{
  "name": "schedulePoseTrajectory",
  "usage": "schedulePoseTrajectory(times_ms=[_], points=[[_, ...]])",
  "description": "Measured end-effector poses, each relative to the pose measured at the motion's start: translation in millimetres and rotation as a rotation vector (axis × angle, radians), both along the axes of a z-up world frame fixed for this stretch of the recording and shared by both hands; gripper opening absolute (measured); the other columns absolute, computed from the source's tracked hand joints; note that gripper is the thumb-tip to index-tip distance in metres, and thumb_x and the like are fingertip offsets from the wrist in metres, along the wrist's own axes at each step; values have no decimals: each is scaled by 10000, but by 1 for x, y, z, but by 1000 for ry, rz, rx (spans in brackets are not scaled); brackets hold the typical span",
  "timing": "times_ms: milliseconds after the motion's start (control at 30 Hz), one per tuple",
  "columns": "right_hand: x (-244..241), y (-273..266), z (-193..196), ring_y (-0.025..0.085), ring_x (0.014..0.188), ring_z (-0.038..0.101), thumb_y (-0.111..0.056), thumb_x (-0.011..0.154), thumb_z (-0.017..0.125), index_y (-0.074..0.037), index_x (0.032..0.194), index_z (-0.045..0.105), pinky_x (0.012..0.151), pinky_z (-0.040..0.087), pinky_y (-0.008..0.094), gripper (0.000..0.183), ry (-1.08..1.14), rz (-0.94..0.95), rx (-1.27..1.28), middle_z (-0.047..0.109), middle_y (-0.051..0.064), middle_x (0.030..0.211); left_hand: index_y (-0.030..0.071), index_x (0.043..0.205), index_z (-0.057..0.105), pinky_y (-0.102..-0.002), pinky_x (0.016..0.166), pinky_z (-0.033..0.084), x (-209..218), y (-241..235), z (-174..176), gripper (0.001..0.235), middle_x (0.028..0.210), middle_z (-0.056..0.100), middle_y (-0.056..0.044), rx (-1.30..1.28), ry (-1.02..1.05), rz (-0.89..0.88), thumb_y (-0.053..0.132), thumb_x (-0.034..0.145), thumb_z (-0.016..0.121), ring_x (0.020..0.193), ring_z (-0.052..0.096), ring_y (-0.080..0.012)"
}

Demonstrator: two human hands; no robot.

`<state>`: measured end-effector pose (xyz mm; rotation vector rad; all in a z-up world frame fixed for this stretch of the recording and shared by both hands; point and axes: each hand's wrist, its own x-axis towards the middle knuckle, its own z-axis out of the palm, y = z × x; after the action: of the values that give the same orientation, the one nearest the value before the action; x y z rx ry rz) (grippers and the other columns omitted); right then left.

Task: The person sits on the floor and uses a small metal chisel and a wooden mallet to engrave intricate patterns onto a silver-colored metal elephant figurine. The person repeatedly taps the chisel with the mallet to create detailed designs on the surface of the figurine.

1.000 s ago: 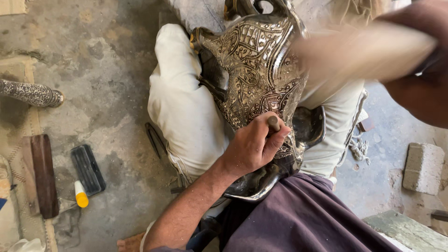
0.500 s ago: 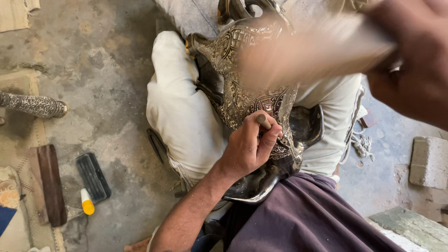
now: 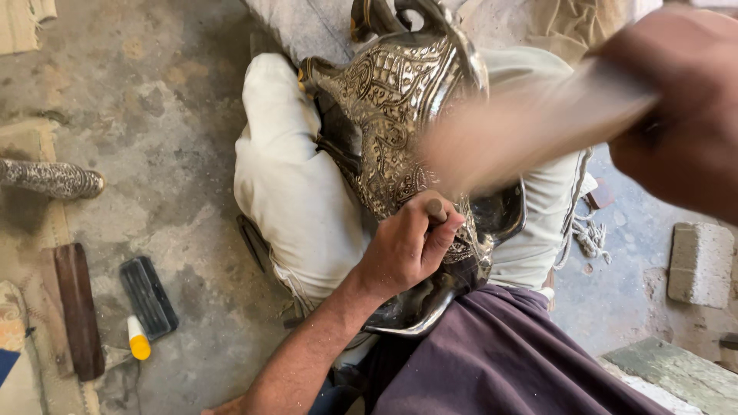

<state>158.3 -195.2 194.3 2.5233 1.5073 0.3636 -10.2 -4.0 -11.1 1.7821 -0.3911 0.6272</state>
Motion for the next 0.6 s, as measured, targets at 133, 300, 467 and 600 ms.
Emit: schedulePoseTrajectory(times_ms=[133,300,467,600], points=[[-11,10,15,252,938,700,-27,651,830,-106,1128,748,880,573,403,490,-16,-72,-17,721,90,990,-38,1295,415,-325,696,659,2,2,-3,297,1033,655,-153,22,-6,-9,166,1124,546,863,744,-265],[-11,10,16,234,906,708,-166,734,835,-155,1114,733,857,558,366,394,-106,-85,-28,730,62,973,2,1240,439,-267,607,636,4,2,1,253,1046,669,-132,-24,111,-48,189,1121,560,776,728,-195],[-17,-2,15,205,945,733,-198,793,793,-172,1182,714,954,556,425,398,-126,-104,-1,746,52,1009,14,1255,449,-287,622,611,-4,-1,2,260,1016,692,-96,17,82,36,195,1134,592,764,728,-169],[-28,-3,22,194,961,756,-350,759,800,-259,1105,723,914,585,378,367,-330,-24,-154,769,1,981,-4,1260,442,-268,570,620,2,3,7,283,950,676,-87,-4,94,80,176,1077,561,754,728,-165]])
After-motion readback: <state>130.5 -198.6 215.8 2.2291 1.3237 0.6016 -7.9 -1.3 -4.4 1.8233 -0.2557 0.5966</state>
